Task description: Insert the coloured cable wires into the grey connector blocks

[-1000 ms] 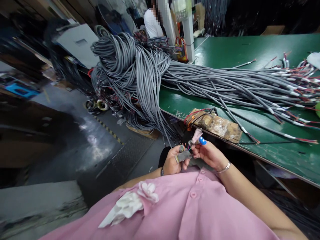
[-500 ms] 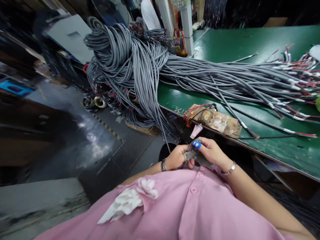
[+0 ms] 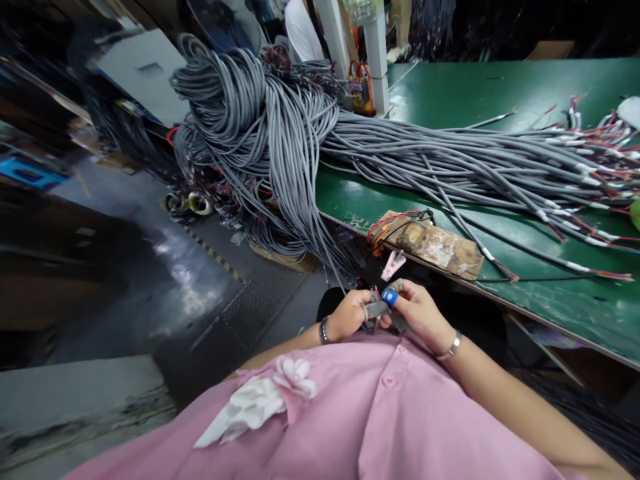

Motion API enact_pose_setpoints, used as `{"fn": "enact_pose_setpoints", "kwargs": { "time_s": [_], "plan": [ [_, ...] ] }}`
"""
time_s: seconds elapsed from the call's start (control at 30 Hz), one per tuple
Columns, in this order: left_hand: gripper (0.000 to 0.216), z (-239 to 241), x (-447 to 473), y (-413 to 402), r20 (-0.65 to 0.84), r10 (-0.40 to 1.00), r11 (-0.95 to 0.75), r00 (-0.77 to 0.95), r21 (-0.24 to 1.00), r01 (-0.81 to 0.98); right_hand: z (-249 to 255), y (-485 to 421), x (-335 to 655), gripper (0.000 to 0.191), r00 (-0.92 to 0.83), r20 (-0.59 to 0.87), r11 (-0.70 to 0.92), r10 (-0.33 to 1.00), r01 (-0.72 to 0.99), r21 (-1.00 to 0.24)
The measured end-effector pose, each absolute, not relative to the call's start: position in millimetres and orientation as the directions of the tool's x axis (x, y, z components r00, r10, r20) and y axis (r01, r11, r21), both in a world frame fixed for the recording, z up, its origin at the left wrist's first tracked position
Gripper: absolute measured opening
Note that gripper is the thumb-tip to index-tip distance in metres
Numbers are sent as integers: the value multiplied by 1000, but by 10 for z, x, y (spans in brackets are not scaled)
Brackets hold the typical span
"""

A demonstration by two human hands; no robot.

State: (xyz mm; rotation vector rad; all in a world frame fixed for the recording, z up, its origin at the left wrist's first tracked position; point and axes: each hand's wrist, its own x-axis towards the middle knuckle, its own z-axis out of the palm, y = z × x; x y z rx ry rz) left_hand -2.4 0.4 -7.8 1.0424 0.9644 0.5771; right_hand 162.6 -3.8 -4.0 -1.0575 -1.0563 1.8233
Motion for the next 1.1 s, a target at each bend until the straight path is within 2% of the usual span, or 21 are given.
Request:
{"fn": "enact_pose_setpoints", "kwargs": {
  "time_s": [0.1, 0.2, 0.27, 0.43, 0.7, 0.87, 1.1],
  "plan": [
    [42, -59, -61, -10, -375, 801, 409, 466, 912, 30, -71, 45, 1626, 27, -423, -240, -323, 874, -135, -937],
    [44, -88, -69, -38, -374, 842, 436, 390, 896, -81, -85, 102, 1618, 28, -333, -209, -234, 919, -36, -971],
    [45, -130, -67, -55, -375, 867, 440, 328, 885, -151, -97, 110, 1609, 29, -287, -218, -231, 933, -13, -973],
    [43, -244, -56, -81, -378, 895, 434, 236, 860, -269, -199, 70, 1606, 27, -222, -274, -297, 936, -75, -952],
    [37, -296, -41, -81, -372, 918, 396, 136, 857, -330, -214, 42, 1577, 26, -190, -336, -371, 922, -192, -909],
    [42, -279, -48, -89, -403, 896, 442, 184, 840, -313, -149, 39, 1554, 27, -208, -329, -371, 921, -220, -902],
    [43, -208, -52, -112, -378, 894, 422, 240, 890, -172, -16, 31, 1524, 29, -304, -295, -346, 906, -128, -929]
  ]
}}
